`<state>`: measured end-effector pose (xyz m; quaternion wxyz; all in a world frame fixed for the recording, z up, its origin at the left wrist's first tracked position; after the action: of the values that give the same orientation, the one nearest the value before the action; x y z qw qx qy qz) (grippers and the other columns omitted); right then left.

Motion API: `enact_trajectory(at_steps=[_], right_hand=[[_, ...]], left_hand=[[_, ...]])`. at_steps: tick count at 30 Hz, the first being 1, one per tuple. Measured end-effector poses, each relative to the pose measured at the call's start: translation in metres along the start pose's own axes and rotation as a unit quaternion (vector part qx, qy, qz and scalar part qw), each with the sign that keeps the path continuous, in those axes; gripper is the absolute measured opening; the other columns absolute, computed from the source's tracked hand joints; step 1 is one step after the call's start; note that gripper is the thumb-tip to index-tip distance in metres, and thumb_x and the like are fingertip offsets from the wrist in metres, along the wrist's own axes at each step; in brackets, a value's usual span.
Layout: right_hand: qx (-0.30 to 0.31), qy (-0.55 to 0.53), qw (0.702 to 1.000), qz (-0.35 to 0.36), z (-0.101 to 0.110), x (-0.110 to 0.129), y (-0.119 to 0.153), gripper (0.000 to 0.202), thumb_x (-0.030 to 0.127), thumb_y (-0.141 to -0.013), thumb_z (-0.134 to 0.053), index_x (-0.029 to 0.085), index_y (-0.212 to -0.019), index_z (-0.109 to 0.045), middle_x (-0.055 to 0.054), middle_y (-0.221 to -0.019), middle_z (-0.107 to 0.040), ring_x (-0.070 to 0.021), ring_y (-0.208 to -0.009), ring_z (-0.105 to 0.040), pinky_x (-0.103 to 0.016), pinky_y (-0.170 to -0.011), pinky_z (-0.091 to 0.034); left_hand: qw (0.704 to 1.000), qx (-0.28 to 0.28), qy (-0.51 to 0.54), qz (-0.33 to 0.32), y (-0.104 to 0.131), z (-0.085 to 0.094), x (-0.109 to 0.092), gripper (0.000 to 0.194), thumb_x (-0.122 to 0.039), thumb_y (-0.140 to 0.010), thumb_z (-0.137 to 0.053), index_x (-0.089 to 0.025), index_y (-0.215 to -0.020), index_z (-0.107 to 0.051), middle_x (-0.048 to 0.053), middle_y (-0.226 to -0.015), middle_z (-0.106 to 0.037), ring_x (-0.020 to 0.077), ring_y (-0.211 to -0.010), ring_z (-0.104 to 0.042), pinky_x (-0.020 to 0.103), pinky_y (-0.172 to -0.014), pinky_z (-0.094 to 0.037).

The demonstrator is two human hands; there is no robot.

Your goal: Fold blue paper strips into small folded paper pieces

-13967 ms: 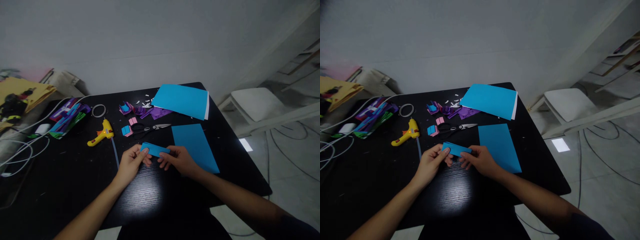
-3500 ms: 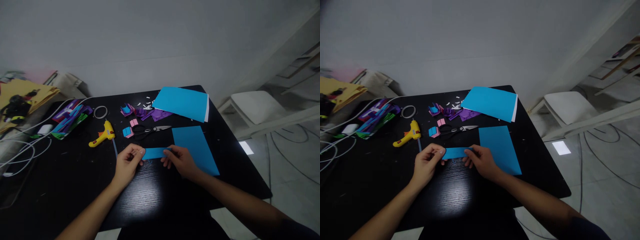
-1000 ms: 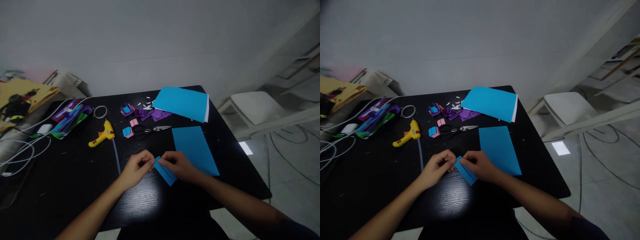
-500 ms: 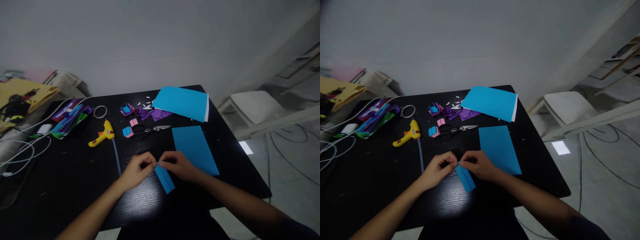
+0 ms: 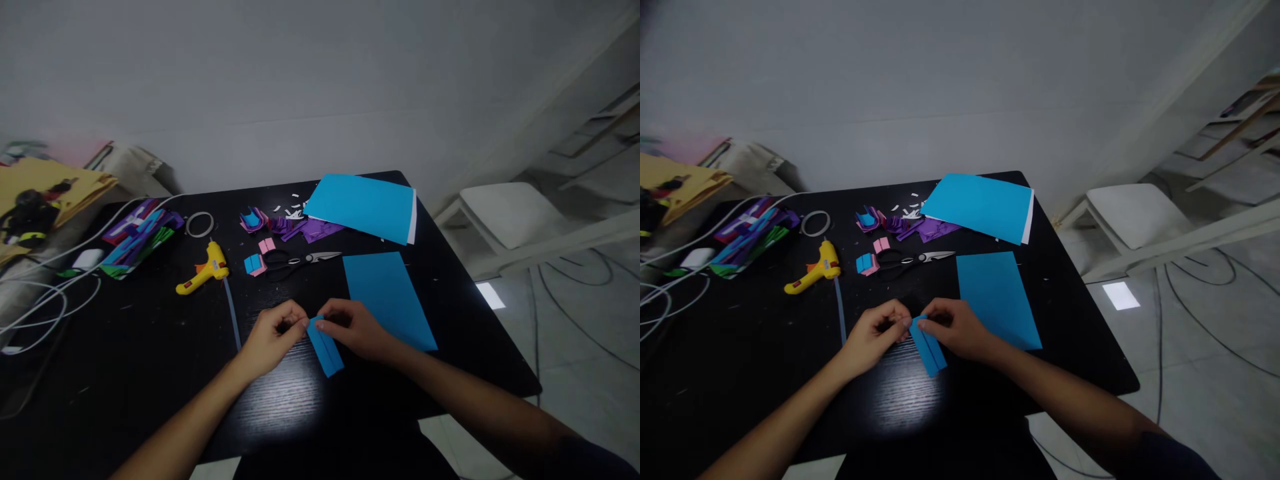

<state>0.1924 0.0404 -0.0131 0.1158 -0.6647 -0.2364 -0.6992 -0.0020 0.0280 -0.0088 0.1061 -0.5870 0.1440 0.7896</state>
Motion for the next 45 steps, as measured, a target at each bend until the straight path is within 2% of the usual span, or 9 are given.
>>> enact_trajectory(at_steps=[5, 9, 13, 16, 19, 22, 26, 34, 45], right_hand=[[0.028, -0.052, 0.998, -0.002, -0.002, 0.002, 0.002, 0.023, 0.031, -0.089, -0.075, 0.022, -0.110, -0.070, 0.000, -0.089, -0.073, -0.0168, -0.080, -0.070, -0.031, -0.072, -0.058], [-0.046, -0.098, 0.994, 0.031, 0.005, 0.000, -0.003, 0.032, 0.030, -0.087, -0.076, 0.024, -0.117, -0.068, 0.000, -0.094, -0.068, -0.0137, -0.074, -0.067, -0.031, -0.070, -0.061], [-0.108, -0.133, 0.985, 0.033, 0.014, -0.006, -0.008, 0.039, 0.031, -0.080, -0.081, 0.027, -0.117, -0.067, 0.000, -0.096, -0.061, -0.0161, -0.080, -0.067, -0.032, -0.070, -0.064], [-0.081, -0.134, 0.988, 0.012, 0.014, -0.007, -0.008, 0.031, 0.033, -0.081, -0.079, 0.025, -0.109, -0.069, 0.000, -0.094, -0.064, -0.0166, -0.077, -0.068, -0.034, -0.071, -0.064], [-0.033, -0.098, 0.995, 0.003, 0.008, -0.003, -0.004, 0.021, 0.031, -0.085, -0.076, 0.022, -0.103, -0.070, -0.001, -0.091, -0.069, -0.0161, -0.073, -0.069, -0.034, -0.072, -0.060], [-0.016, -0.040, 0.999, 0.020, 0.003, 0.001, 0.000, 0.018, 0.029, -0.086, -0.076, 0.021, -0.103, -0.073, -0.002, -0.092, -0.071, -0.0176, -0.086, -0.069, -0.033, -0.080, -0.056], [0.001, -0.026, 1.000, 0.012, 0.000, -0.001, 0.002, 0.023, 0.030, -0.089, -0.076, 0.021, -0.111, -0.076, -0.003, -0.096, -0.074, -0.0188, -0.090, -0.071, -0.035, -0.084, -0.056], [-0.056, -0.032, 0.997, 0.041, 0.005, 0.002, 0.000, 0.024, 0.033, -0.091, -0.076, 0.025, -0.113, -0.079, -0.005, -0.107, -0.079, -0.0231, -0.102, -0.074, -0.043, -0.097, -0.058], [-0.035, -0.025, 0.999, 0.022, 0.004, 0.002, 0.003, 0.026, 0.031, -0.089, -0.076, 0.025, -0.114, -0.080, -0.004, -0.097, -0.077, -0.0201, -0.091, -0.072, -0.037, -0.085, -0.058]], left_hand=[[1.000, 0.017, 0.020, 0.005, -0.001, -0.001, -0.003, 0.025, -0.040, -0.100, -0.062, -0.017, -0.094, -0.066, -0.001, -0.070, -0.064, 0.0137, -0.064, -0.059, 0.025, -0.062, -0.047], [1.000, 0.027, 0.013, -0.008, -0.001, -0.003, -0.006, 0.020, -0.037, -0.097, -0.068, -0.018, -0.102, -0.068, -0.003, -0.071, -0.063, 0.0126, -0.064, -0.058, 0.023, -0.062, -0.045], [0.996, -0.062, 0.058, -0.004, -0.001, 0.001, -0.004, 0.023, -0.038, -0.094, -0.072, -0.018, -0.103, -0.068, -0.003, -0.068, -0.062, 0.0127, -0.061, -0.059, 0.024, -0.060, -0.048], [0.987, -0.140, 0.081, -0.011, -0.001, 0.008, -0.004, 0.025, -0.039, -0.091, -0.076, -0.017, -0.102, -0.068, -0.004, -0.068, -0.060, 0.0113, -0.059, -0.057, 0.022, -0.058, -0.048], [0.982, -0.167, 0.088, -0.006, -0.002, 0.013, -0.003, 0.026, -0.040, -0.090, -0.077, -0.017, -0.099, -0.069, -0.004, -0.068, -0.060, 0.0111, -0.057, -0.056, 0.022, -0.055, -0.047], [0.983, -0.164, 0.078, -0.010, -0.001, 0.011, -0.004, 0.023, -0.038, -0.090, -0.077, -0.018, -0.098, -0.070, -0.004, -0.068, -0.061, 0.0111, -0.058, -0.056, 0.021, -0.055, -0.048], [0.986, -0.154, 0.051, -0.041, 0.001, 0.004, -0.008, 0.019, -0.034, -0.089, -0.077, -0.019, -0.099, -0.072, -0.004, -0.068, -0.063, 0.0116, -0.060, -0.058, 0.022, -0.058, -0.048], [0.984, -0.161, 0.061, -0.048, 0.003, 0.003, -0.010, 0.022, -0.035, -0.092, -0.075, -0.020, -0.108, -0.069, -0.003, -0.071, -0.067, 0.0138, -0.061, -0.064, 0.025, -0.061, -0.053], [0.985, -0.157, 0.001, -0.069, 0.004, 0.005, -0.009, 0.019, -0.029, -0.089, -0.078, -0.019, -0.105, -0.079, 0.000, -0.073, -0.075, 0.0131, -0.062, -0.066, 0.023, -0.059, -0.053]])
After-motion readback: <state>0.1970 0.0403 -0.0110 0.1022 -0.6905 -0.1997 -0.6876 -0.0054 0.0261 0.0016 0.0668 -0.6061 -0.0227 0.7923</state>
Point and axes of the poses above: each hand's wrist, its own y-axis away from the middle knuckle, its own z-axis out of the back of the hand, x = y × z, the point moved 3 cm from there along -y, towards the middle knuckle
